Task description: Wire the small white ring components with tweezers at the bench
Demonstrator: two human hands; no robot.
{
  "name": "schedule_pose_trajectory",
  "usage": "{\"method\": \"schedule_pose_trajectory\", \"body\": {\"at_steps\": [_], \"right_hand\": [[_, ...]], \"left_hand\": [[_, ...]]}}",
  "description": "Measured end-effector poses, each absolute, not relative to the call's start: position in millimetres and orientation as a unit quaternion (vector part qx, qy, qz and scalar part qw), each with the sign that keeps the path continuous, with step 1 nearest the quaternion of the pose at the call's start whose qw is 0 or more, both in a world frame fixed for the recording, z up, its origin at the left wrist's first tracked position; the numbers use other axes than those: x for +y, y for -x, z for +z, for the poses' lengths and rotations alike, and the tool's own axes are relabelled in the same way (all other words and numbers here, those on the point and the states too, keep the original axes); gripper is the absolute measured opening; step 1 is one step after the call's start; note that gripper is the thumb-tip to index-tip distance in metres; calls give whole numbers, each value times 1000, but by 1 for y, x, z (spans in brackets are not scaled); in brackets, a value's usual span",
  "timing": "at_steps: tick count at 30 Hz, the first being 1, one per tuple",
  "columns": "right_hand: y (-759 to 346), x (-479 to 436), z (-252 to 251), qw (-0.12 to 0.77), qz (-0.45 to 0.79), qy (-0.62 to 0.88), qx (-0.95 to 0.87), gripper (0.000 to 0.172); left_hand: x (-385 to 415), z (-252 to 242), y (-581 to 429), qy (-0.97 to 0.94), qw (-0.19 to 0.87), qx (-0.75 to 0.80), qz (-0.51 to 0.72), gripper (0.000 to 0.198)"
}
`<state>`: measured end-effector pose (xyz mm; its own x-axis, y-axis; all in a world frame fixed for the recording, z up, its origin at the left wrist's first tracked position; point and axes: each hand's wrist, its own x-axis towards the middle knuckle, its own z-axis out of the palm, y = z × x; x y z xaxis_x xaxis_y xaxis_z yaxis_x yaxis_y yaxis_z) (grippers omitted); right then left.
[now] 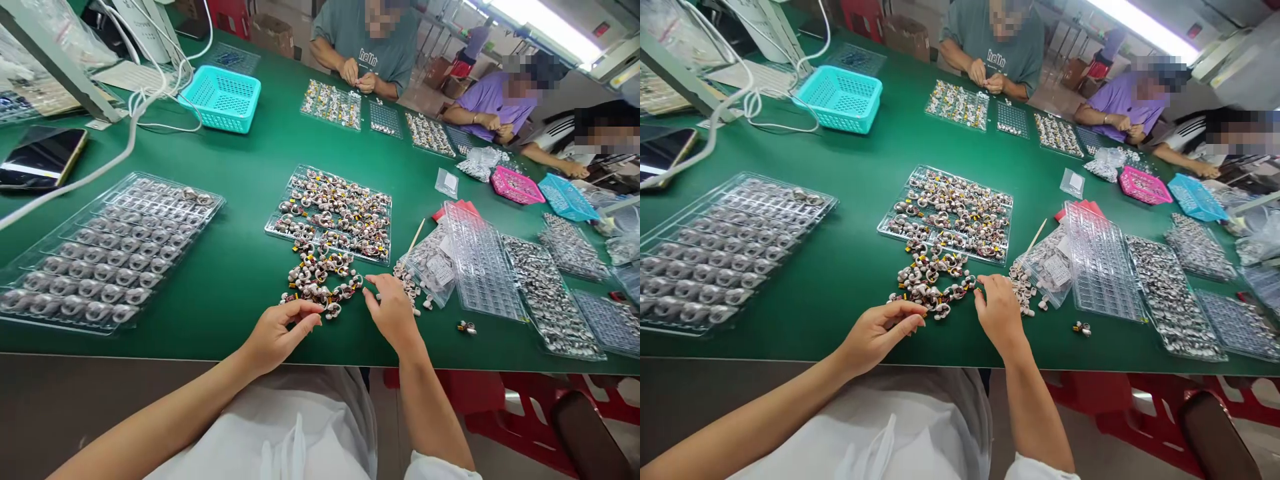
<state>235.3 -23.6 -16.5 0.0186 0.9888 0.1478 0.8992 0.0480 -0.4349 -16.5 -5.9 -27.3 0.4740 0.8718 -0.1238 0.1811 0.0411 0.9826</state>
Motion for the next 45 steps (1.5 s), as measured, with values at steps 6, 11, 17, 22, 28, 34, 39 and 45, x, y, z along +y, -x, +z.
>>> {"method": "schedule_pose_trajectory", "body": {"at_steps": [6, 11, 17, 22, 28, 34, 39, 45], "right_hand": [[-231, -2, -25, 218, 153, 678, -685, 23], [-225, -8, -12, 234, 172, 686, -667, 11], [-218, -33, 3, 370, 334, 688, -527, 18], [-196, -51, -5, 472, 408, 652, -431, 21], [-163, -62, -7, 494, 435, 629, -413, 18], [-147, -68, -15, 563, 399, 607, -395, 18], [-145, -74, -20, 556, 344, 603, -457, 9], [-163, -72, -16, 483, 304, 570, -591, 32]], "left_hand": [[-6, -29, 17, -639, 583, 412, 285, 26], [-4, -26, 18, -643, 580, 410, 286, 24], [-5, -23, 15, -634, 581, 411, 303, 22], [-6, -15, 10, -636, 579, 365, 355, 33], [-2, -7, 5, -656, 565, 347, 361, 22], [-6, -12, 2, -576, 644, 365, 347, 21], [-7, -16, 0, -503, 708, 356, 346, 21], [0, -5, 2, -518, 699, 377, 318, 29]]}}
